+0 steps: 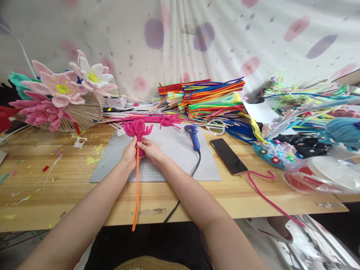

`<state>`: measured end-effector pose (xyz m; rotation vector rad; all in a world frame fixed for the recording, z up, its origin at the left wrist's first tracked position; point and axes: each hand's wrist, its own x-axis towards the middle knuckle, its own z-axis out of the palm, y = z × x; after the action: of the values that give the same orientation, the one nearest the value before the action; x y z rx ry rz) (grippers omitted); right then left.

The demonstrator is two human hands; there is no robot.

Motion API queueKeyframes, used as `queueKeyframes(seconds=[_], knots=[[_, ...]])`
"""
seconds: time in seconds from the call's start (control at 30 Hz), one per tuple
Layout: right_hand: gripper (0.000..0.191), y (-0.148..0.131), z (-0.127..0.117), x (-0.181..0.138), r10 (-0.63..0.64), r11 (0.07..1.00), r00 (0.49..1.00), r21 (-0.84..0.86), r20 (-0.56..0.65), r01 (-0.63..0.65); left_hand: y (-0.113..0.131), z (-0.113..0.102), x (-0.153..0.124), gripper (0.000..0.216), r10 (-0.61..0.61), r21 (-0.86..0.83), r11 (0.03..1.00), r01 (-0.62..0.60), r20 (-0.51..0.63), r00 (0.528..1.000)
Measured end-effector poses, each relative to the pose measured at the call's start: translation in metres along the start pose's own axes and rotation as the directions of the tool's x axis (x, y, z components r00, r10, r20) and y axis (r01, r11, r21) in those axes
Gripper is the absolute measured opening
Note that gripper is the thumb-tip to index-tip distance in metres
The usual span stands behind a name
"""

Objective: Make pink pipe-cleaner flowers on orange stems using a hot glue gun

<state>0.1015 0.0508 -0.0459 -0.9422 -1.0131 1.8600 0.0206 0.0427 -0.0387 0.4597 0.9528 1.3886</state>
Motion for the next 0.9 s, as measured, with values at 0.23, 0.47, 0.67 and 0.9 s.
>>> queueKeyframes(seconds=[0.23,0.47,0.67,0.9], knots=[[0.013,-0.001,-0.009,0.001,0.043,0.994,0.99,0.089,0.132,-0.055,0.012,-0.004,-0.003,0.03,-0.1,0.114,0.99,0.081,0.173,0.98],[0.017,0.001,-0.018,0.006,-0.066,0.987,0.991,-0.139,0.119,0.083,0.01,-0.003,-0.001,0.028,-0.065,0.114,0.992,0.044,0.185,0.981],[0.017,0.005,-0.021,0.015,-0.175,0.902,0.982,-0.389,0.068,0.188,0.008,-0.003,0.003,0.023,-0.044,0.098,0.995,0.028,0.162,0.986],[0.02,0.004,-0.019,0.014,-0.199,0.834,0.977,-0.511,0.073,0.208,0.004,-0.004,0.008,0.025,-0.024,0.059,0.998,0.019,0.095,0.995]])
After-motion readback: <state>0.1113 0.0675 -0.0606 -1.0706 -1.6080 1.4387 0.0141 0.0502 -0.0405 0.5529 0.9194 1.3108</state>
